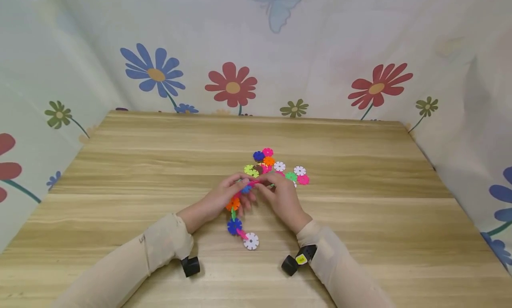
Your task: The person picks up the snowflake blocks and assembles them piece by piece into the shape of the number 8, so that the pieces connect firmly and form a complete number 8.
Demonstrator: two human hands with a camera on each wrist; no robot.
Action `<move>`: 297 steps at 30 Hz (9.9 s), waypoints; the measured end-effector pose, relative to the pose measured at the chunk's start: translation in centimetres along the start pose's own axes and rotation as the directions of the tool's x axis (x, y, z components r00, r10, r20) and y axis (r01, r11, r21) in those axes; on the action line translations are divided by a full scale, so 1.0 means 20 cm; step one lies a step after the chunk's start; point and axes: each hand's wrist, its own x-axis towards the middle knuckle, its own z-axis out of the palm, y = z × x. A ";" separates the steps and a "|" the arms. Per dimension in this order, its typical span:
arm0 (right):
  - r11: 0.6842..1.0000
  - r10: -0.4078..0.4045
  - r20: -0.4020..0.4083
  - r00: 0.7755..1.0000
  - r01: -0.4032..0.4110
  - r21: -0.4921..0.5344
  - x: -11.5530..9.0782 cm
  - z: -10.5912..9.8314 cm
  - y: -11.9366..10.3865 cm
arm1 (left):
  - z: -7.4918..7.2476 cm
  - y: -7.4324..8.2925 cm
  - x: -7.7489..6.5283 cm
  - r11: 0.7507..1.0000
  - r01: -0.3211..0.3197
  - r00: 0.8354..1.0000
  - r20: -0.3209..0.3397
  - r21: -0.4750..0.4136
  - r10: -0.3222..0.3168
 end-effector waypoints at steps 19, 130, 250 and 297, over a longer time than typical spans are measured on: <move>0.984 0.134 0.018 0.991 -0.131 -0.118 0.04 -0.08 0.05 | -0.03 0.02 0.01 1.000 0.016 0.992 -0.121 -0.027 -0.020; 0.916 0.217 0.339 0.915 -0.311 0.252 0.06 -0.11 -0.01 | -0.02 0.00 0.01 0.996 0.063 0.998 -0.016 0.060 -0.062; 0.998 -0.053 0.088 0.995 0.054 -0.011 -0.02 0.00 -0.02 | 0.00 -0.02 -0.01 1.000 0.026 0.991 -0.134 0.008 -0.025; 0.951 0.137 0.160 0.978 -0.084 -0.299 0.07 -0.03 0.06 | -0.05 0.00 -0.01 0.999 0.013 0.992 -0.123 0.030 -0.010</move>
